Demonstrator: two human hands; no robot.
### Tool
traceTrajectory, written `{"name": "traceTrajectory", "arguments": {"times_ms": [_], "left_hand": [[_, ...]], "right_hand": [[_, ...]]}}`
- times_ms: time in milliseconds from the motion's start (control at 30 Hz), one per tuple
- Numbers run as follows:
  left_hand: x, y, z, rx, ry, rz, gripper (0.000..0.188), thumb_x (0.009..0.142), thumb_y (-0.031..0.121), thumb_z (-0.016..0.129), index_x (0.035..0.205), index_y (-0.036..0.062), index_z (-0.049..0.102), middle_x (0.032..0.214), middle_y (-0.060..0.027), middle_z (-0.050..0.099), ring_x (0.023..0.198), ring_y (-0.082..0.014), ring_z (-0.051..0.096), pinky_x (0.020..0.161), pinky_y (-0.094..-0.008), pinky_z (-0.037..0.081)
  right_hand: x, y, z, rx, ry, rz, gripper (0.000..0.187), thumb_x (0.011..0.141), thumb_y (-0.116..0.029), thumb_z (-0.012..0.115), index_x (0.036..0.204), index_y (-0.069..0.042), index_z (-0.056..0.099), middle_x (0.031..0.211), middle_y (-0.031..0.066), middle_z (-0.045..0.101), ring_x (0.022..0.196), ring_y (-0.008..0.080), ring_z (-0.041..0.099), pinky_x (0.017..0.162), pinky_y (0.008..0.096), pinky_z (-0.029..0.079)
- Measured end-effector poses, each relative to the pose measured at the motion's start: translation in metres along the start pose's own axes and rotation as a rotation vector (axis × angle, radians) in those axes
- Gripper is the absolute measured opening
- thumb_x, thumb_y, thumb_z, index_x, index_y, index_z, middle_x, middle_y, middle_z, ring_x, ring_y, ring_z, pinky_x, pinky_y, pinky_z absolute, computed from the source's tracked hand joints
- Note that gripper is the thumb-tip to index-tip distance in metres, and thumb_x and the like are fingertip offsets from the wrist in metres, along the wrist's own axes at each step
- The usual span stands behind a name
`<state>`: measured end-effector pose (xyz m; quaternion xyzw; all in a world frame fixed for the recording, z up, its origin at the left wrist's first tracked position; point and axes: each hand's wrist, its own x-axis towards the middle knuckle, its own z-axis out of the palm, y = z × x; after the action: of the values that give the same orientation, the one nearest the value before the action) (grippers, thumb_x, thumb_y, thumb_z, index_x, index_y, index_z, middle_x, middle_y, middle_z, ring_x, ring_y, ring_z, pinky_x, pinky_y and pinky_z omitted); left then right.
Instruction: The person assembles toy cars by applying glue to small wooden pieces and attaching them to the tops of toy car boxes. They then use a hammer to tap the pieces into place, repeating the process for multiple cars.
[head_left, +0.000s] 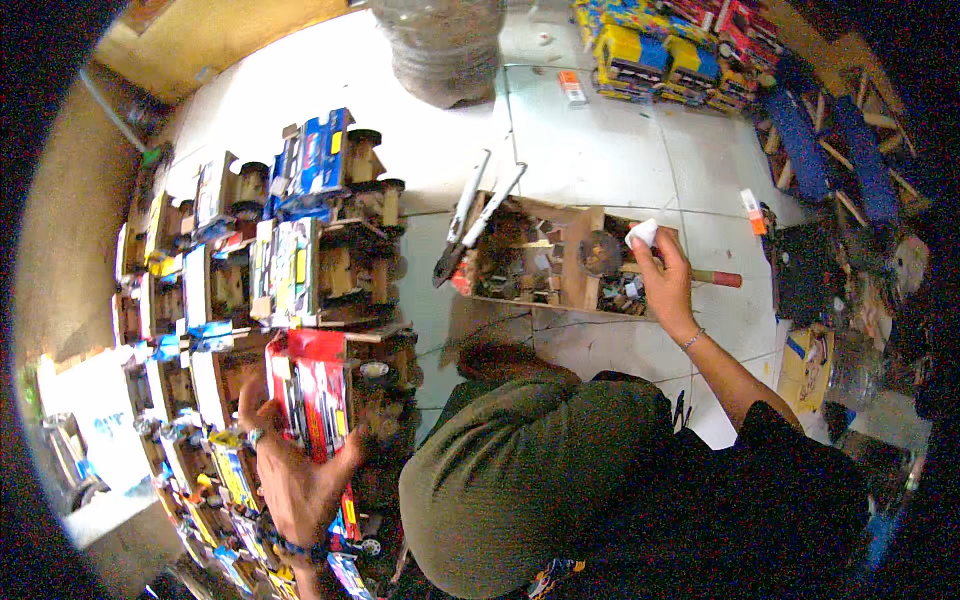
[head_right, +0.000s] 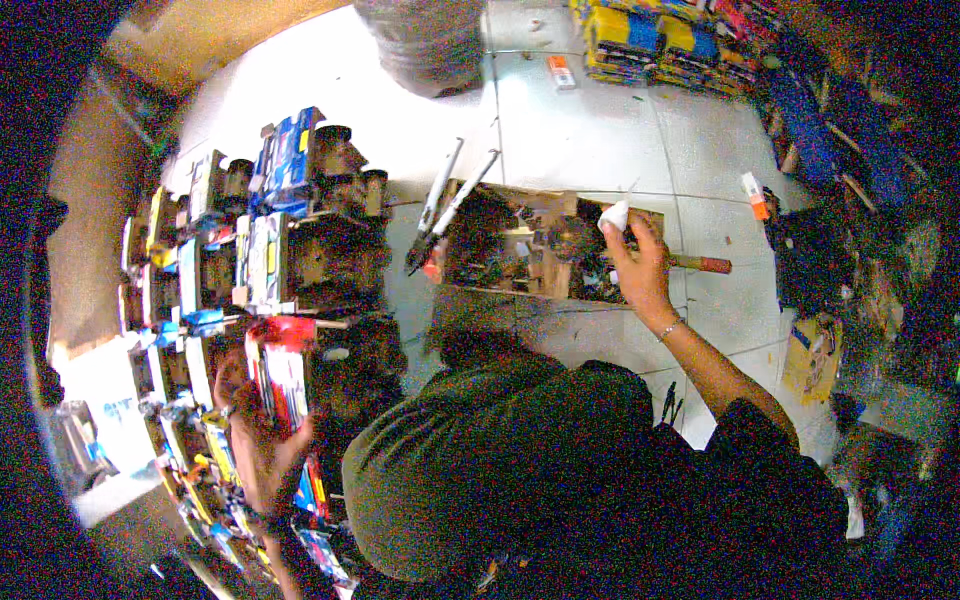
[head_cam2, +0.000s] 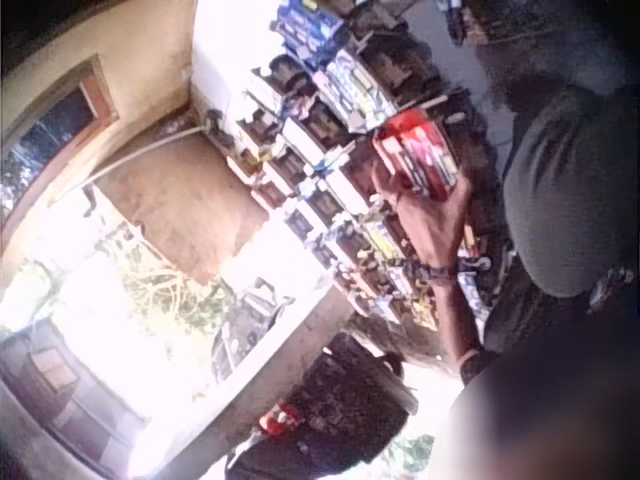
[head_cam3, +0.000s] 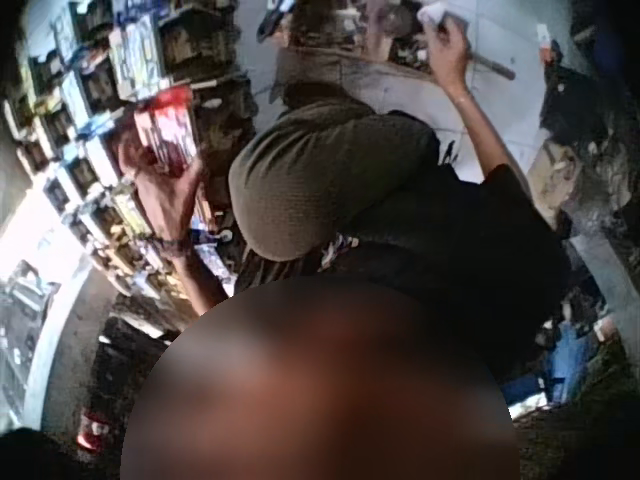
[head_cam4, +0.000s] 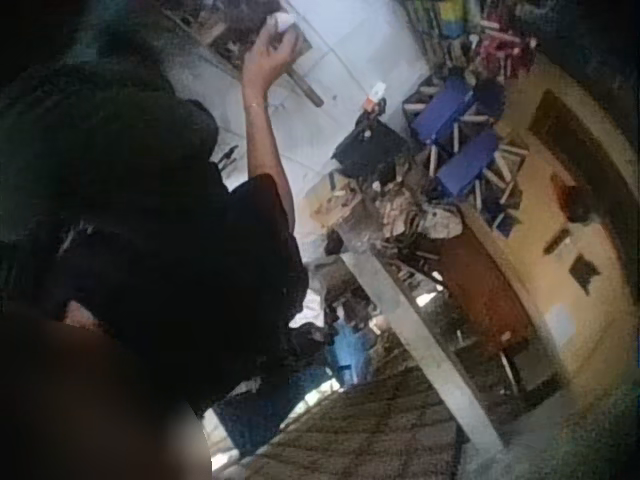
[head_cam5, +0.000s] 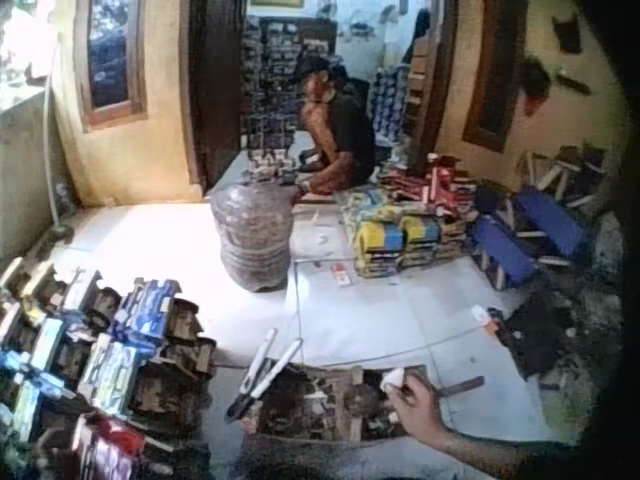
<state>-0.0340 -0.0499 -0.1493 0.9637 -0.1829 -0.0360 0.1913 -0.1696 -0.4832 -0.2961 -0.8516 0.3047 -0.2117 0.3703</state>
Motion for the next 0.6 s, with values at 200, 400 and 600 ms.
{"name": "traceTrajectory", "arguments": {"times_ms": [200, 400, 600], "left_hand": [[-0.016, 0.018, -0.008, -0.155, -0.072, -0.083, 0.105, 0.06, 0.025, 0.089, 0.139, 0.0049, 0.022, 0.115, -0.0223, 0.051, 0.105, -0.0345, 0.055, 0.089, -0.0422, 0.049], [-0.026, 0.048, -0.032, -0.059, -0.014, 0.094, 0.105, 0.054, 0.037, 0.092, 0.13, 0.0039, 0.027, 0.116, -0.0195, 0.05, 0.101, -0.0314, 0.057, 0.086, -0.0406, 0.05], [-0.025, 0.07, -0.061, -0.144, -0.129, 0.056, 0.108, 0.052, 0.036, 0.093, 0.13, 0.004, 0.025, 0.113, -0.0189, 0.052, 0.1, -0.0295, 0.057, 0.087, -0.04, 0.049]], "right_hand": [[-0.016, 0.027, -0.005, 0.18, -0.086, 0.202, 0.032, 0.092, -0.024, 0.066, 0.112, 0.0, 0.063, 0.102, 0.0143, 0.068, 0.098, 0.0245, 0.064, 0.087, 0.0372, 0.049], [-0.028, 0.047, 0.001, -0.116, -0.079, -0.059, 0.034, 0.092, -0.023, 0.065, 0.113, 0.003, 0.062, 0.106, 0.0193, 0.066, 0.102, 0.033, 0.062, 0.092, 0.0395, 0.046], [-0.035, 0.059, 0.007, -0.167, -0.136, 0.03, 0.041, 0.092, -0.023, 0.065, 0.122, 0.004, 0.057, 0.114, 0.0212, 0.063, 0.108, 0.035, 0.059, 0.097, 0.0402, 0.044]]}}
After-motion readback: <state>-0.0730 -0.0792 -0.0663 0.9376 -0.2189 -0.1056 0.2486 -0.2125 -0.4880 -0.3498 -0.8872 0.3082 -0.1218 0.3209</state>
